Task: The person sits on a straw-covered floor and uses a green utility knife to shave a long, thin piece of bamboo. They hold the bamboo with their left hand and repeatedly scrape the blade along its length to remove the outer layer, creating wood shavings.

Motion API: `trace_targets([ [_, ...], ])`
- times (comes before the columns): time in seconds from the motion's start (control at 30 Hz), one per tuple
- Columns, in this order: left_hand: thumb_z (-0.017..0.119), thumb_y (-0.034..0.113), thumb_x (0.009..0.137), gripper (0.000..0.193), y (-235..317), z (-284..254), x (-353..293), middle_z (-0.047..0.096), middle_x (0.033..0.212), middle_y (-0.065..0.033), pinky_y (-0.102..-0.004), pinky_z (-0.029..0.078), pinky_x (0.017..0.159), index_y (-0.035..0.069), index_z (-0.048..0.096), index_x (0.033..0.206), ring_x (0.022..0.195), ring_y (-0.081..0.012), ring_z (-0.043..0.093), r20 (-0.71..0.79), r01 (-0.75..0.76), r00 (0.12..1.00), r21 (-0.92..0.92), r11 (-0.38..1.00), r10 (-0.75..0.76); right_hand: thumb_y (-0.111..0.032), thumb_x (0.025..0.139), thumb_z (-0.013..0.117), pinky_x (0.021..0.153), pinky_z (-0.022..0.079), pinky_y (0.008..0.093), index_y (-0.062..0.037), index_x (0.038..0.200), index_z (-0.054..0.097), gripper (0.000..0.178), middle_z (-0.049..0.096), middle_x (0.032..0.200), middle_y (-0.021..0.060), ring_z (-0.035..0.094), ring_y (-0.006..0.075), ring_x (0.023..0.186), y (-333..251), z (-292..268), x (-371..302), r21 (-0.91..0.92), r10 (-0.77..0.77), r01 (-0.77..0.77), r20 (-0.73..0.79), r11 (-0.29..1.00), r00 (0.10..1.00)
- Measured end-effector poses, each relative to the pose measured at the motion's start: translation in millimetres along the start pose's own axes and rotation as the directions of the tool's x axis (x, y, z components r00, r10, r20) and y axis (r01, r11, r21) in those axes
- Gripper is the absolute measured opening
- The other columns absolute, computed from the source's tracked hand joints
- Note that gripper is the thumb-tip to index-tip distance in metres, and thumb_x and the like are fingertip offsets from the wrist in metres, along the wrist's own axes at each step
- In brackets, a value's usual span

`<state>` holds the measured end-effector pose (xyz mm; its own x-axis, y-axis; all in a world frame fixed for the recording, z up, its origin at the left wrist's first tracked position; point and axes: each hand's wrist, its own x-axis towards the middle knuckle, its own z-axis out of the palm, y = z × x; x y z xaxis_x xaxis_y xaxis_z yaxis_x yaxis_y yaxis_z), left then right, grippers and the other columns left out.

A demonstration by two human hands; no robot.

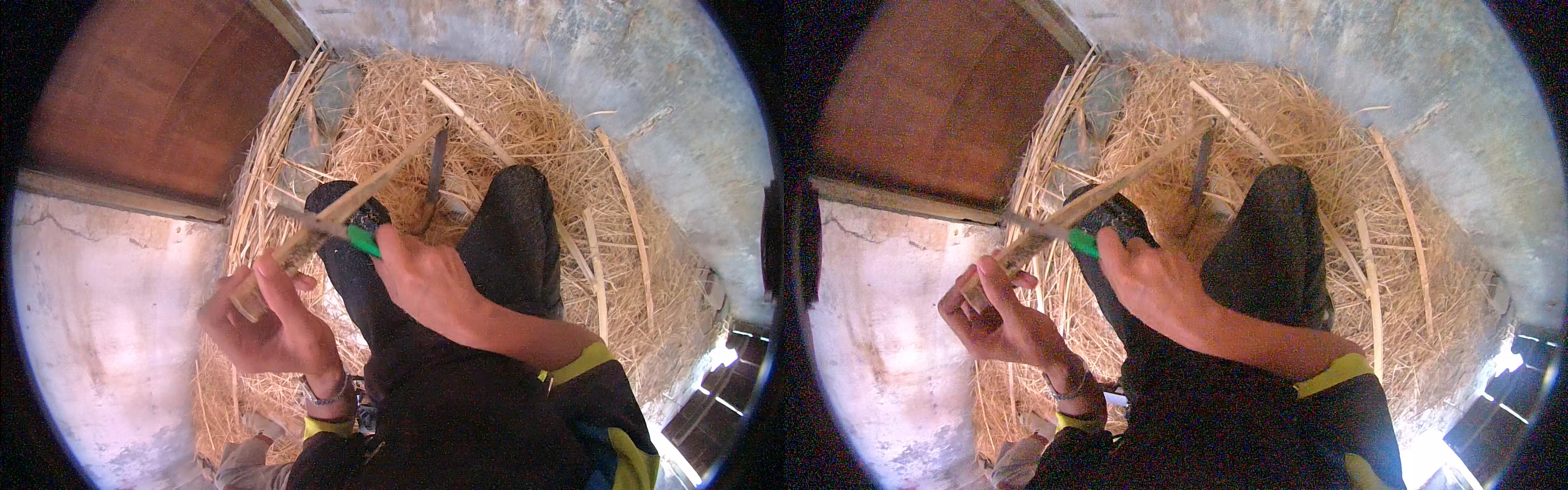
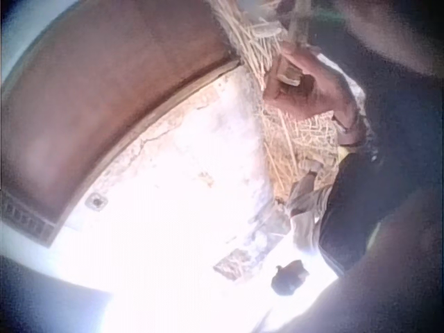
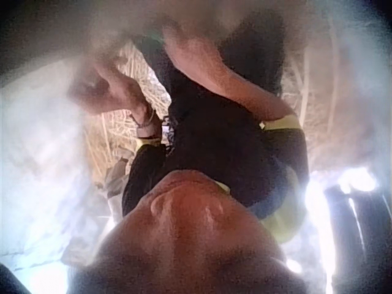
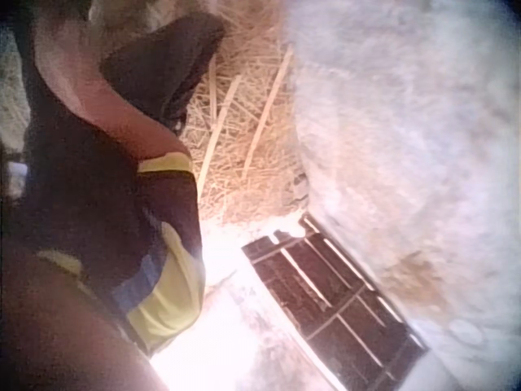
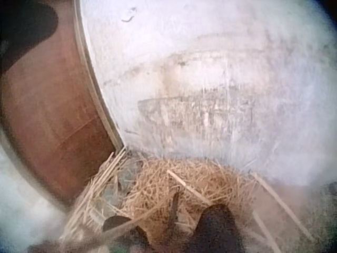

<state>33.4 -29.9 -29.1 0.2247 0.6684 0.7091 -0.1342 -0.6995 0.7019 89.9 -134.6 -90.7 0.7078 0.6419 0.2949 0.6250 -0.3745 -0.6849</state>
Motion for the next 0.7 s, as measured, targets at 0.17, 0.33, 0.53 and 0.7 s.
trace_targets([
  [0.17,0.061,0.002,0.082,0.017,-3.9,0.4,4.4,0.052,0.08,-0.0153,-0.0207,0.046,0.04,-0.004,0.047,0.088,0.051,-0.0153,0.054,-0.022,0.039,0.999,-0.006,0.999,-0.039,-0.012,0.085,0.053,0.042,0.047,0.0437,-0.0014,0.089,0.041,0.017,0.056,0.058,0.0173,0.059,0.0342,0.051,-22.5,-3.4,-0.2,0.045,-0.009,0.006,0.082,0.999,0.997],
  [0.33,0.061,0.002,0.082,0.017,-4.6,-2.1,2.4,0.052,0.079,-0.0149,-0.0207,0.046,0.04,-0.003,0.046,0.087,0.05,-0.0154,0.055,-0.008,0.011,1.0,0.03,0.999,-0.01,-0.011,0.083,0.055,0.043,0.047,0.0421,-0.0004,0.09,0.041,0.019,0.056,0.06,0.0172,0.059,0.0345,0.053,-5.6,2.0,4.8,-0.012,-0.006,0.006,0.036,1.0,0.999],
  [0.53,0.062,0.001,0.081,0.017,-3.4,0.0,0.7,0.05,0.081,-0.0142,-0.0205,0.044,0.038,-0.003,0.046,0.087,0.048,-0.0144,0.052,-0.003,-0.008,1.0,0.0,1.0,0.008,-0.012,0.084,0.055,0.045,0.047,0.0434,-0.0006,0.09,0.041,0.019,0.056,0.059,0.0177,0.059,0.0361,0.055,-23.6,-8.0,-1.3,0.076,0.023,-0.031,0.102,0.997,0.994],
  [0.7,0.062,0.001,0.081,0.017,-6.3,2.7,7.3,0.05,0.081,-0.0138,-0.0199,0.044,0.037,-0.002,0.046,0.086,0.048,-0.0142,0.052,-0.029,0.005,1.0,0.005,1.0,-0.005,-0.014,0.085,0.054,0.046,0.047,0.045,-0.0005,0.09,0.04,0.02,0.057,0.06,0.0189,0.06,0.0377,0.057,-22.8,-11.0,0.6,0.014,0.123,-0.128,0.2,0.992,0.972],
])
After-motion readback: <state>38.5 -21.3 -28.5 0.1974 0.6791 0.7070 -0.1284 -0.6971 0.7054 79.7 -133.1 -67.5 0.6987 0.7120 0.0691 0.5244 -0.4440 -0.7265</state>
